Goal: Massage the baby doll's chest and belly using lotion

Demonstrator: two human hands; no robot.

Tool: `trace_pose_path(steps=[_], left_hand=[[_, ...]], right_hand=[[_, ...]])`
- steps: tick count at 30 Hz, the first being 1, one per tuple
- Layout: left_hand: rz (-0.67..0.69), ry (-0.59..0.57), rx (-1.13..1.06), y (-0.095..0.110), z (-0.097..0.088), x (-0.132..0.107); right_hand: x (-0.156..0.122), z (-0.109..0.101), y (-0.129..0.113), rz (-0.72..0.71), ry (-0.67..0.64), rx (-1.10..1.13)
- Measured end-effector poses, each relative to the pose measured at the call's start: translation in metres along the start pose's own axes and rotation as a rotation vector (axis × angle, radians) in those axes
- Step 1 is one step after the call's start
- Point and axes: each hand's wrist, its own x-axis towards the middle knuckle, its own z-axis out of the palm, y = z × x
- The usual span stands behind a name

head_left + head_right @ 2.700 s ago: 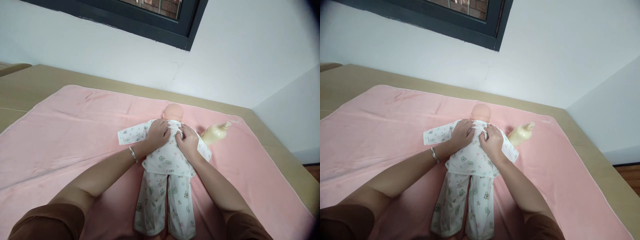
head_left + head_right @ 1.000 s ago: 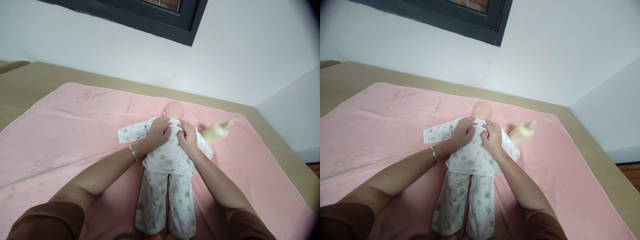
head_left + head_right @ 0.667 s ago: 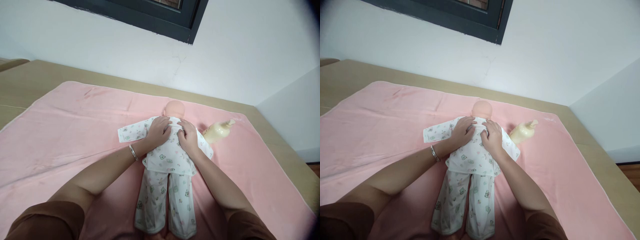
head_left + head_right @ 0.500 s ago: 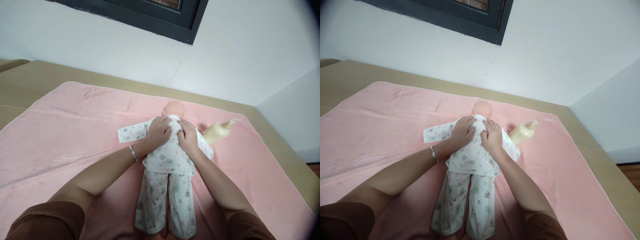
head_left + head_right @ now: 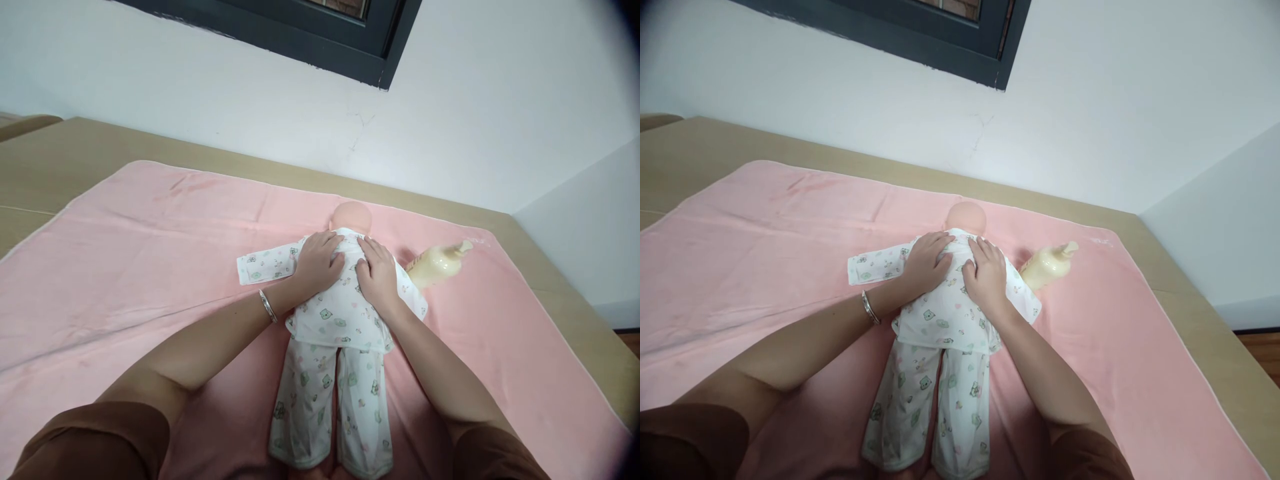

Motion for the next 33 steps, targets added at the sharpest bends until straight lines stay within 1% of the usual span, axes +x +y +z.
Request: trace_pose_path(steps=[19,21,26,29,33], left_hand=[[-0.001,0.009,-0.005,-0.002,0.002,0.0],[0.011,-0.001,0.011,-0.002,0.002,0.0],[0.087,-0.067,0.03,-0.005,0.0,0.002],[0.095,-0.059,0.014,-0.005,-0.001,0.002],[0.081,-0.044,-0.001,-0.005,0.0,0.001]], right_hand=[[0.0,0.0,0.0,0.001,0.01,0.008],[0.001,0.001,0.002,-0.008,0.003,0.003],[0.004,0.001,0.007,-0.057,-0.054,-0.005],[0.005,0.0,0.008,-0.067,-0.067,-0.012],[0.004,0.0,0.005,-0.051,-0.046,-0.005]])
